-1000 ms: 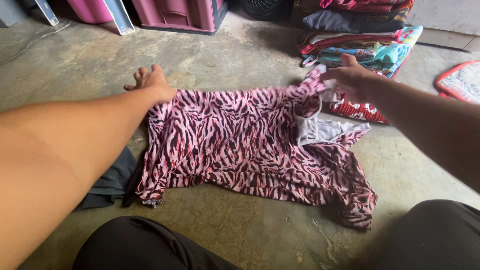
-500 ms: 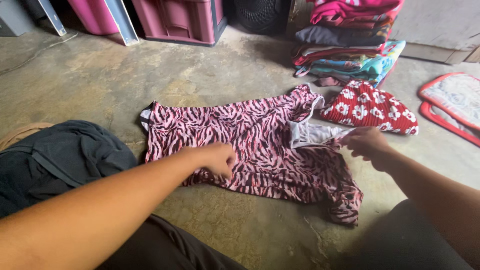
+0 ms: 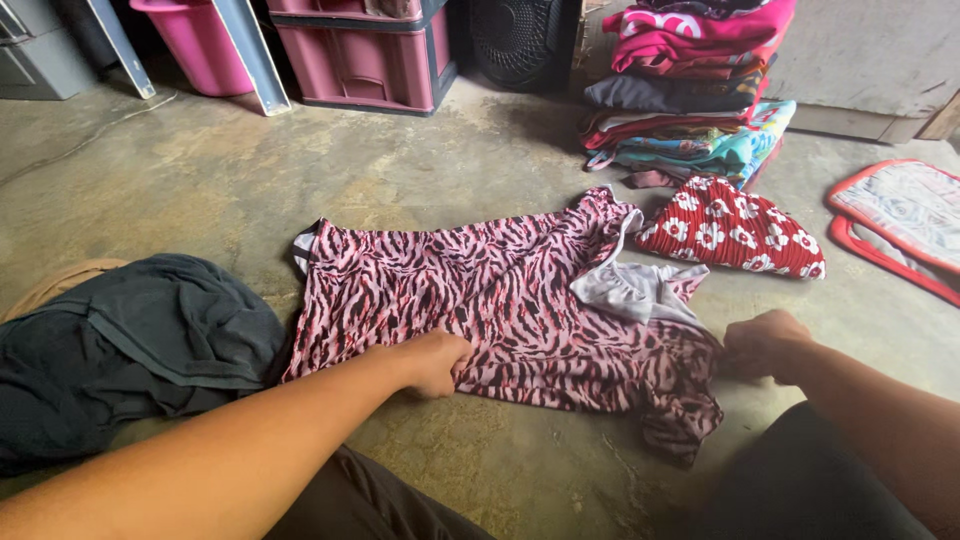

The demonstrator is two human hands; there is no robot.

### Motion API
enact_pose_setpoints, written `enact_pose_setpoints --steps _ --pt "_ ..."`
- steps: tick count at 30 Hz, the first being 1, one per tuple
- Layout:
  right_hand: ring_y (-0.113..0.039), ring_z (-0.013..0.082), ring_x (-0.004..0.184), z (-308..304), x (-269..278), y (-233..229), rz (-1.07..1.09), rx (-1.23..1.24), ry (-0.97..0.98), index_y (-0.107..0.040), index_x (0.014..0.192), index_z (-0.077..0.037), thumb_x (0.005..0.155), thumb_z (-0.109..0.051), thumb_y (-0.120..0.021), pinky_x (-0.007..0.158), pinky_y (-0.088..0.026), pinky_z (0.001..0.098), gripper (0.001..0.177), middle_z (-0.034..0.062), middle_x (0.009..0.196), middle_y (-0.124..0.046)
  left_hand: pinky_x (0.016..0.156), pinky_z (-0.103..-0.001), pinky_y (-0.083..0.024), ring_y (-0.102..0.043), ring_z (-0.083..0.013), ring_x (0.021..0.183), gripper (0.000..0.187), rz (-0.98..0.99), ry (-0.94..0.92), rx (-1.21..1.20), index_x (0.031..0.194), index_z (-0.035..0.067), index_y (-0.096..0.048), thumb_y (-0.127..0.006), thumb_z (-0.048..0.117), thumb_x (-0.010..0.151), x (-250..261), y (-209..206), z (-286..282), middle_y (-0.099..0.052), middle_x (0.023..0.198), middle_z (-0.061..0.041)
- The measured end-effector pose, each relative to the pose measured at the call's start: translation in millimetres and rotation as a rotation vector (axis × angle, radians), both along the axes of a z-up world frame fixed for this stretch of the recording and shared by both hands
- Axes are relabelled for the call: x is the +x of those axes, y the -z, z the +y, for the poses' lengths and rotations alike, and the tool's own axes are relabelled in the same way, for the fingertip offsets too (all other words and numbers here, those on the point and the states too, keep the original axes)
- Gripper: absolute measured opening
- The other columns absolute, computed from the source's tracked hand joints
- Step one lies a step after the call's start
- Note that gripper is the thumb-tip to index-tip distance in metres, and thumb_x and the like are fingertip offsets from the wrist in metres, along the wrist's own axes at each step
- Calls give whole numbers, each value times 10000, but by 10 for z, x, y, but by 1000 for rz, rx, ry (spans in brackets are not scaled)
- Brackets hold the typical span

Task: The person folds a patterned pink and black top and a brown t-shirt on the floor. They smooth and align each garment, fold sleeves and sides, then roll or fold them into compact rectangles and place them on a growing stack.

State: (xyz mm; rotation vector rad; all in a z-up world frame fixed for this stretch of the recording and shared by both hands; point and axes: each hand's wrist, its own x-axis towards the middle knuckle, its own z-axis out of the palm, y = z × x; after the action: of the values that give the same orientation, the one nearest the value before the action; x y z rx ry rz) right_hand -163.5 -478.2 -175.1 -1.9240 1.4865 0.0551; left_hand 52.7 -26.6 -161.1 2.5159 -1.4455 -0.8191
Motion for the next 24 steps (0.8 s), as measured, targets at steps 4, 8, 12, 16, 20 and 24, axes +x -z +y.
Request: enact_pose_setpoints --steps 4,8,12,16,20,24 --pt "-727 326 808 74 331 -24 -86 -373 -314 -788 975 19 945 -168 -635 716 -582 470 243 210 950 -743 700 -419 -517 -675 -307 816 241 -13 39 38 868 43 -557 -723 50 694 -49 -58 -35 -682 842 -174" --pt "-714 247 870 266 744 25 -425 -548 -635 -758 1127 -93 693 -191 -796 762 -559 376 446 151 999 -767 673 -411 -504 -645 -281 765 311 16 80 24 838 65 -545 -799 106 663 -53 -37 -10 -663 804 -154" --pt "-727 271 839 269 941 97 -276 -196 -286 -616 1337 -127 897 -344 -761 759 -569 407 512 165 1014 -762 622 -440 -487 -593 -258 733 371 124 38 104 830 20 -494 -813 112 666 -32 -1 102 -632 795 -151" --pt "-688 244 833 98 1097 145 -216 159 -432 -765 1130 54 934 -381 -750 761 -558 409 477 190 1033 -761 642 -419 -498 -628 -246 754 280 124 -22 132 857 55 -544 -757 105 682 -63 -22 130 -665 821 -122" --pt "-693 266 851 103 1281 164 -462 853 -30 -656 1132 17 1030 -299 -549 867 -582 467 349 175 1046 -690 690 -402 -499 -635 -251 796 260 62 -11 135 881 89 -555 -745 127 707 -125 -87 89 -667 852 -118" --pt "-746 240 904 287 1377 47 -489 1194 -183 -718 1090 -86 1005 -368 -480 902 -594 458 378 116 1057 -755 712 -422 -499 -647 -279 830 277 60 -10 147 906 58 -550 -740 120 715 -168 -180 107 -676 876 -143"
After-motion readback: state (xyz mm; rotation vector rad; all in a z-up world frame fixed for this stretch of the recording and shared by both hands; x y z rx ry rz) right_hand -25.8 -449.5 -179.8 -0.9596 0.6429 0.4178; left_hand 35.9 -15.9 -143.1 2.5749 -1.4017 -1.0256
